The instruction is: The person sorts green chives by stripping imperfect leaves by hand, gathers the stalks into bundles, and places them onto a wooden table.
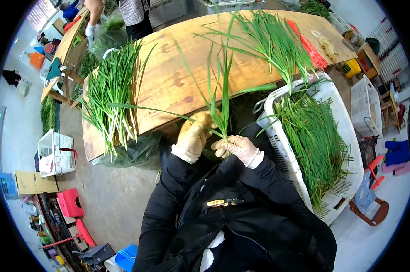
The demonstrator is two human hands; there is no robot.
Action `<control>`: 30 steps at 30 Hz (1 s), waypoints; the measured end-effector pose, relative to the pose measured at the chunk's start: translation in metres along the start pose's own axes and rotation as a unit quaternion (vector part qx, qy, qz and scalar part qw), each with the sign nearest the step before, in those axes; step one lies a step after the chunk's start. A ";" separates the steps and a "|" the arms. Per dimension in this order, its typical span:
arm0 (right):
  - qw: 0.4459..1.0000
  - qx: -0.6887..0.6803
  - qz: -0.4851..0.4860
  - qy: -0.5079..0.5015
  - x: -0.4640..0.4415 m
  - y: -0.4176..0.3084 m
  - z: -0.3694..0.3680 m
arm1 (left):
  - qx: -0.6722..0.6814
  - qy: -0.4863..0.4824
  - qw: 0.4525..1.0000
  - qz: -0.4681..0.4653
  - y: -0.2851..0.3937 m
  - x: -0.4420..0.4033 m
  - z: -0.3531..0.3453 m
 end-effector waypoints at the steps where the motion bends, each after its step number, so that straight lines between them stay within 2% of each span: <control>1: 0.996 -0.080 -0.018 -0.047 0.002 0.003 -0.006 | -0.001 0.011 1.000 0.002 0.006 0.000 0.001; 5: 0.983 -0.144 -0.060 -0.098 0.017 -0.001 -0.020 | 0.020 -0.021 0.999 -0.012 0.006 -0.006 0.020; 7: 0.981 -0.163 -0.024 -0.101 0.020 -0.009 -0.017 | 0.035 -0.043 0.998 0.004 0.009 0.000 0.008; 9: 0.976 -0.190 0.012 -0.104 0.022 -0.012 -0.010 | 0.016 -0.034 0.997 0.063 0.007 0.010 0.000; 10: 0.977 -0.189 0.014 -0.101 0.023 -0.011 -0.007 | 0.012 -0.125 0.990 0.061 0.006 0.014 -0.009; 11: 0.969 -0.211 0.006 -0.130 0.026 -0.011 -0.010 | -0.068 -0.144 0.984 0.085 0.002 0.021 -0.010; 13: 0.953 -0.240 -0.038 -0.179 0.030 -0.011 -0.019 | -0.130 -0.192 0.965 0.124 -0.017 0.026 -0.010; 16: 0.935 -0.261 -0.094 -0.220 0.034 -0.006 -0.037 | -0.031 -0.189 0.972 0.139 -0.027 0.027 -0.022; 17: 0.924 -0.267 -0.079 -0.260 0.031 0.002 -0.040 | -0.014 -0.172 0.973 0.151 -0.028 0.027 -0.025; 19: 0.927 -0.261 -0.070 -0.259 0.030 0.005 -0.045 | 0.012 -0.131 0.977 0.170 -0.032 0.027 -0.021; 21: 0.938 -0.236 -0.097 -0.233 0.028 0.010 -0.041 | -0.013 -0.081 0.984 0.160 -0.034 0.026 -0.017; 22: 0.978 -0.102 -0.064 -0.171 0.026 0.011 -0.026 | -0.013 -0.080 0.984 0.160 -0.035 0.026 -0.015; 23: 0.993 0.034 -0.030 -0.105 0.024 0.010 -0.012 | -0.032 -0.067 0.983 0.165 -0.038 0.027 -0.008; 24: 0.999 -0.012 -0.016 -0.038 0.022 0.004 0.005 | -0.051 -0.053 0.983 0.171 -0.041 0.027 -0.002; 25: 0.998 -0.057 -0.003 0.030 0.019 -0.002 0.021 | -0.051 -0.052 0.983 0.171 -0.042 0.027 0.002; 27: 0.994 0.011 0.075 0.081 0.016 -0.026 0.033 | -0.113 -0.087 0.969 0.199 -0.049 0.030 0.003; 28: 0.980 0.119 0.088 0.134 0.012 -0.026 0.040 | -0.095 -0.051 0.973 0.206 -0.049 0.035 -0.004; 29: 0.951 0.227 0.100 0.184 0.009 -0.027 0.045 | -0.108 -0.081 0.969 0.207 -0.053 0.034 -0.005; 30: 0.959 0.205 0.086 0.174 0.003 -0.028 0.041 | -0.110 -0.078 0.972 0.194 -0.054 0.033 -0.001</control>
Point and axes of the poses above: each hand's wrist, its own x-axis away from the middle knuckle, its own z-axis out of the back of the hand, y = z × x, the point moved 8 cm from there along -x, towards the middle knuckle, and after that the axes turned 5 degrees about -z, right-handed, at the moved point
